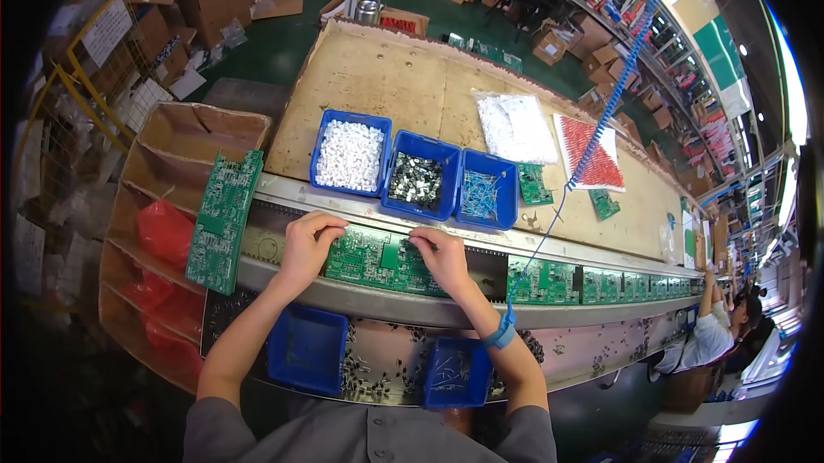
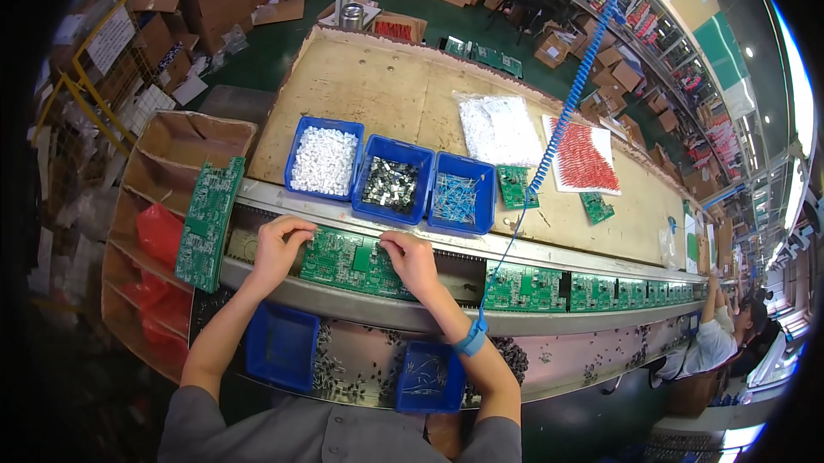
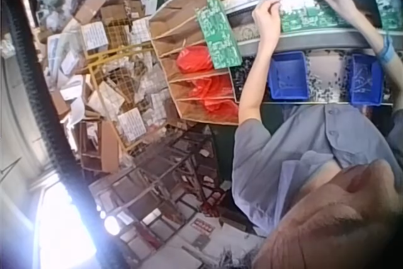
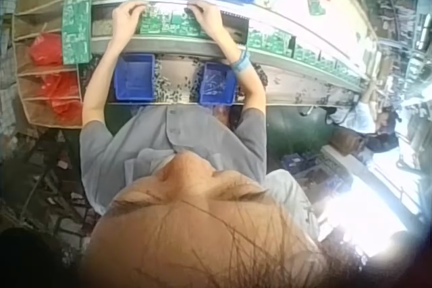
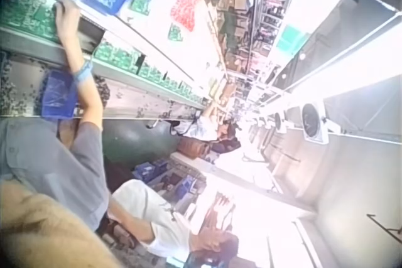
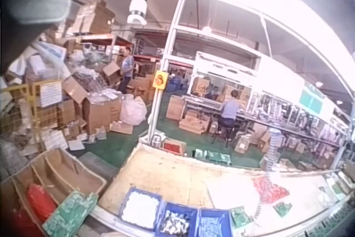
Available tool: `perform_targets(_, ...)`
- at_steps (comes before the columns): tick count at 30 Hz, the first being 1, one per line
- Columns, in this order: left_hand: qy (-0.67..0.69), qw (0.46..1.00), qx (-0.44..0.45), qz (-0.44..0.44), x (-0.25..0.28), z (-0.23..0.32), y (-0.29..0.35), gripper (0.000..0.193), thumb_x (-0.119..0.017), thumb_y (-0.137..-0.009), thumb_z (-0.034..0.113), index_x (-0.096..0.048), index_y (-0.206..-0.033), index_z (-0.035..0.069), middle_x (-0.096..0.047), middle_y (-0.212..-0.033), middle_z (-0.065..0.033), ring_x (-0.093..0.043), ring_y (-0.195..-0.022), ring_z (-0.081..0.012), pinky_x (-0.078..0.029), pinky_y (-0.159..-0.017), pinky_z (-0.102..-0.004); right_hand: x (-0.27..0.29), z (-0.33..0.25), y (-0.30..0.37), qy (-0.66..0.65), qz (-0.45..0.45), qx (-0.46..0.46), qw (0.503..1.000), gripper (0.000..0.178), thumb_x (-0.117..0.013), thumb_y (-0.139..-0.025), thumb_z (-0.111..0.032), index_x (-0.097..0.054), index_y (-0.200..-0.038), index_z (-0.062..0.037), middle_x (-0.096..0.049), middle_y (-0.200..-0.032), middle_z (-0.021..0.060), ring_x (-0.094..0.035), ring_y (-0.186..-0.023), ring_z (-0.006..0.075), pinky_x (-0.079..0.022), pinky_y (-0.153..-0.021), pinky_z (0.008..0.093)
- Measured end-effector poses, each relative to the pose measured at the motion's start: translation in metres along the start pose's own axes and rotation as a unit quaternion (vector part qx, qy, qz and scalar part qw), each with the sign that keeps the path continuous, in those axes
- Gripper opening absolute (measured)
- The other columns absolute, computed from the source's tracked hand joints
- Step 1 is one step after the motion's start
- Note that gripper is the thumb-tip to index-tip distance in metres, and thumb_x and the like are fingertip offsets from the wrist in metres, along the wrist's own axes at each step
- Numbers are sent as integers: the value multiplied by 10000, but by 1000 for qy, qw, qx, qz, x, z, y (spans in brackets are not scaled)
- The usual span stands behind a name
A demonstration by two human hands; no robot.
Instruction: The person assembles electronic components onto printed circuit boards by hand, taking components from plastic bins and placing them onto the boards on a conveyor belt.
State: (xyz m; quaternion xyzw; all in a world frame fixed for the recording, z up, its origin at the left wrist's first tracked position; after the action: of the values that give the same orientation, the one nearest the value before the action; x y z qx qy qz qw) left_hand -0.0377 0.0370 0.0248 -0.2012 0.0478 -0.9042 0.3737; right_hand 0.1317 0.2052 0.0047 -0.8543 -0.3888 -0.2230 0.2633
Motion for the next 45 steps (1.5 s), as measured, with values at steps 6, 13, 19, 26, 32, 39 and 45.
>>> perform_targets(6, -16, 1000, -14, 20, 6, -4, -2, 114, -645, -751, -39, -677, -860, -27, -665, -820, -127, -636, -722, -212, -487, -647, -283, -3, -3, -2, 17, -2, 40, 999, 85, -676, -790, -36, -680, -871, -11, -676, -815, 114, -644, -677, 223, -496, -596, 290)
perform_targets(13, -10, 1000, -14, 24, 3, -13, -6, 116, -648, -758, -29, -673, -871, -33, -671, -858, -131, -643, -731, -210, -494, -648, -284, -2, -6, -1, 32, -23, 58, 998, 73, -675, -751, -24, -671, -823, -13, -647, -807, 114, -618, -765, 296, -499, -686, 360)
perform_targets(19, -3, 1000, 14, 8, 1, -19, -6, 102, -648, -773, -17, -669, -871, -40, -672, -864, -136, -648, -731, -204, -500, -643, -279, -2, -7, -1, 44, -38, 69, 996, 72, -664, -753, -23, -670, -825, -14, -648, -807, 109, -615, -771, 300, -497, -703, 366)
perform_targets(26, -9, 1000, 21, -16, -4, -25, -9, 110, -665, -770, -1, -673, -877, -29, -664, -855, -130, -641, -710, -205, -506, -642, -284, -7, -13, 2, 104, -35, 137, 984, 102, -635, -756, -3, -670, -851, -16, -620, -815, 119, -589, -795, 309, -493, -711, 379)
perform_targets(32, -21, 999, 27, -26, -6, -26, -11, 103, -668, -772, 2, -667, -868, -34, -655, -839, -136, -640, -701, -213, -509, -636, -287, -1, -31, 9, 145, -47, 108, 982, 221, -637, -797, -33, -654, -1017, -31, -601, -941, 139, -572, -886, 320, -481, -766, 383)
perform_targets(39, -34, 999, 21, -28, -6, -24, -12, 100, -665, -771, -4, -665, -866, -34, -653, -831, -129, -638, -694, -213, -505, -634, -283, 13, -66, 36, 91, -80, 106, 987, 240, -649, -817, -98, -626, -1041, -14, -592, -961, 142, -570, -906, 319, -483, -782, 390)
perform_targets(45, -41, 998, 21, -30, -5, -26, -11, 95, -666, -769, -5, -663, -860, -33, -653, -833, -129, -638, -697, -218, -502, -632, -285, 0, -88, 79, 9, -244, 94, 965, 186, -636, -833, -129, -640, -985, -22, -613, -889, 138, -609, -789, 327, -511, -695, 381)
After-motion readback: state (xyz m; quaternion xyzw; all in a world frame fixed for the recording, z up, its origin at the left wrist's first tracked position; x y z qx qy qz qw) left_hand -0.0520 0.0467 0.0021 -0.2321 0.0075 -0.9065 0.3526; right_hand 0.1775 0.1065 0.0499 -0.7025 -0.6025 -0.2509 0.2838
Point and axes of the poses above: each hand's wrist, its own y-axis away from the middle knuckle, its own x-axis out of the back of the hand, z = x × y, the point moved 5 cm from there along -y, towards the middle knuckle
